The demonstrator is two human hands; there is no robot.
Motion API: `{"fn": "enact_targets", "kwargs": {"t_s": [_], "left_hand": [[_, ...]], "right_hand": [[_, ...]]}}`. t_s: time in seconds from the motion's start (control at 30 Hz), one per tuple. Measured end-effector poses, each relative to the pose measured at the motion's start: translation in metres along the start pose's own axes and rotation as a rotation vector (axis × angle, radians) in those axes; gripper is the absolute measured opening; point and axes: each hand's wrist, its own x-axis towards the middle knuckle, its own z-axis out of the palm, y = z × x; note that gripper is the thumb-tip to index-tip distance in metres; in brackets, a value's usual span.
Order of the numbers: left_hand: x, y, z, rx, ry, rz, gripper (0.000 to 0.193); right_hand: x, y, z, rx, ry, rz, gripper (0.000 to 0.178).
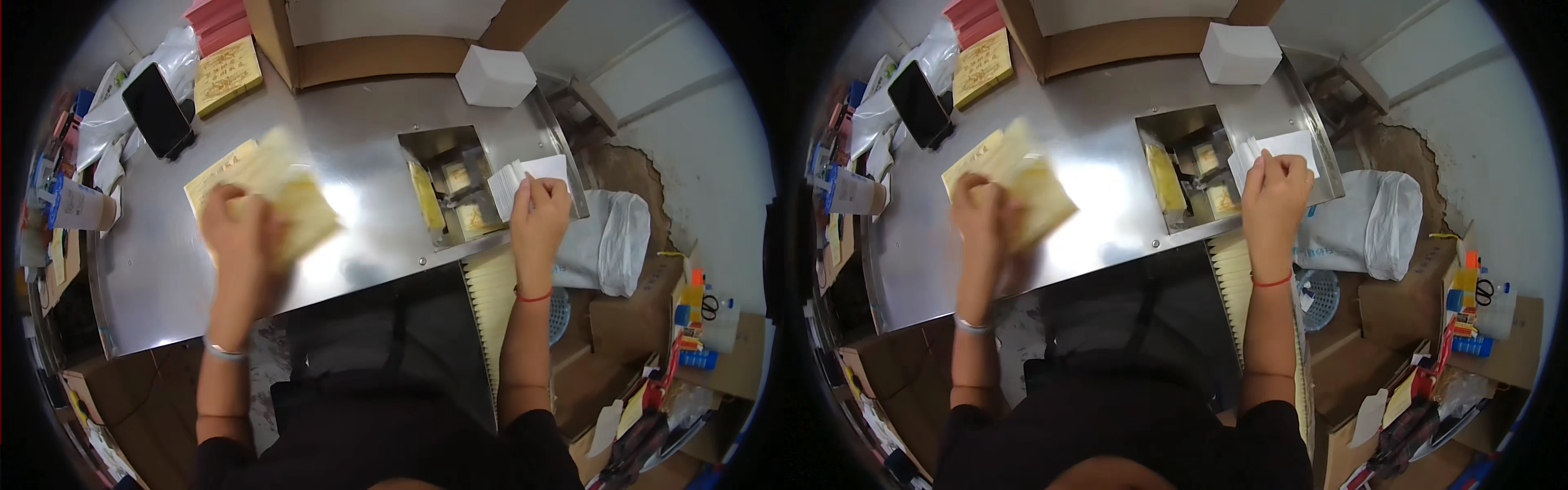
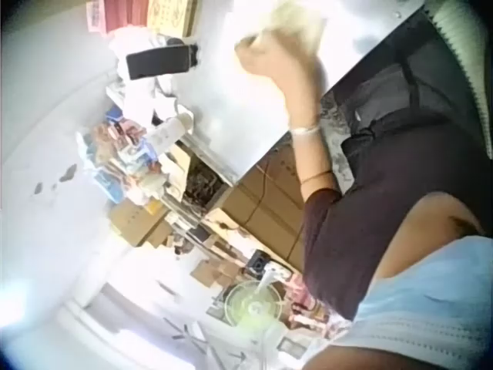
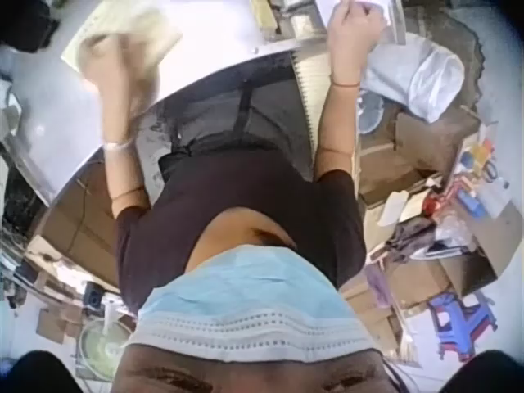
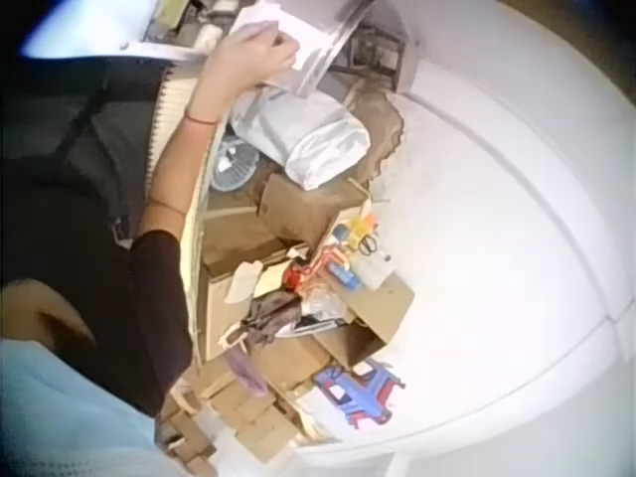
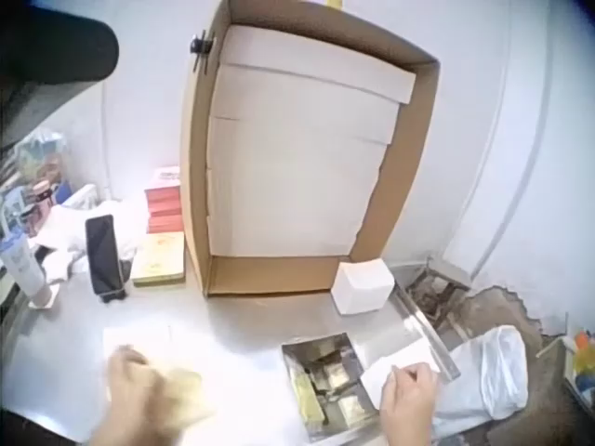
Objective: The person is sorting and counting stacks of yellow and white papers on a metal workbench.
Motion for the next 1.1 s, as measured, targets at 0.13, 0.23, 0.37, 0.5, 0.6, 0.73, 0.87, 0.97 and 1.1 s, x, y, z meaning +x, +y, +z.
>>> {"fn": "enact_targets", "kwargs": {"t_s": [0.13, 0.23, 0.37, 0.5, 0.6, 0.73, 0.87, 0.97, 1.1], "left_hand": [[-0.020, 0.088, 0.046, -0.159, -0.334, 0.231, 0.034], [-0.023, 0.094, 0.049, -0.248, -0.290, 0.231, 0.038], [-0.013, 0.073, 0.025, -0.161, -0.399, 0.223, 0.047], [-0.016, 0.065, 0.029, -0.099, -0.384, 0.155, 0.034], [-0.019, 0.078, 0.037, -0.145, -0.327, 0.231, 0.028], [-0.014, 0.078, 0.031, 0.014, -0.351, 0.296, 0.037], [0.020, 0.095, 0.044, 0.169, -0.389, 0.349, 0.048], [0.033, 0.101, 0.062, 0.159, -0.466, 0.516, 0.054], [0.021, 0.096, 0.045, 0.184, -0.509, 0.296, 0.052]], "right_hand": [[0.010, 0.019, -0.021, 0.209, -0.107, -0.027, 0.024], [0.012, 0.036, -0.024, 0.163, -0.117, -0.098, 0.030], [-0.069, -0.067, -0.014, 0.603, -0.315, -0.285, 0.041], [-0.055, -0.089, 0.011, 0.305, -0.346, -0.528, 0.031], [-0.043, -0.090, 0.031, 0.342, -0.390, -0.474, 0.029], [-0.023, -0.039, -0.007, 0.381, -0.061, -0.164, 0.023], [-0.013, -0.002, -0.003, 0.032, 0.006, -0.061, 0.024], [-0.010, 0.000, 0.003, -0.031, 0.005, -0.118, 0.022], [-0.001, 0.025, -0.011, 0.114, -0.120, -0.067, 0.027]]}}
